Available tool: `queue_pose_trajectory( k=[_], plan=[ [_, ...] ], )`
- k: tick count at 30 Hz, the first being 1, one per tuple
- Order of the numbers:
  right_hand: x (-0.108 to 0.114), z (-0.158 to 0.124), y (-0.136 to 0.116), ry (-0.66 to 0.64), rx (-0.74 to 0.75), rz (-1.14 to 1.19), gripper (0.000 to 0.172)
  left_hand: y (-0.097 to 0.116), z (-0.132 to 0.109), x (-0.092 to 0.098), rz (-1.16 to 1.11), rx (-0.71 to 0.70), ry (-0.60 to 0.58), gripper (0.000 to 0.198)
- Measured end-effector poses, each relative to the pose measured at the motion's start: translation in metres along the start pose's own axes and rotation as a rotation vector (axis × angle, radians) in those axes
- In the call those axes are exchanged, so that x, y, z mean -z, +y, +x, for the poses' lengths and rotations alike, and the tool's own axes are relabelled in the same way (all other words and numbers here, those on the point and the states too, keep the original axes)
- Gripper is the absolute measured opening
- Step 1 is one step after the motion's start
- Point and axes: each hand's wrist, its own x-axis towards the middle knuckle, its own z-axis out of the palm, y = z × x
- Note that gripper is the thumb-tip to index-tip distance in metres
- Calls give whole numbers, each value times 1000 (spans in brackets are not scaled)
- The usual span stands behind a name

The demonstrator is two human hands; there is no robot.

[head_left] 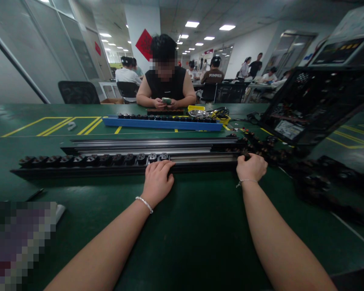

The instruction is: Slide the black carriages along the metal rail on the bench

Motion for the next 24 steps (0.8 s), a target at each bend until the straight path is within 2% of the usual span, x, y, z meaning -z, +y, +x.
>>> queue_pose_trajectory(
  k=[13, 24],
  plan=[
    [-5, 4, 8, 52, -23, 33, 35, 0, 0, 0, -11, 6, -2, 38],
    [-1, 7, 9, 32, -64, 28, 35, -1, 0, -1, 3, -2, 2, 36]
  ],
)
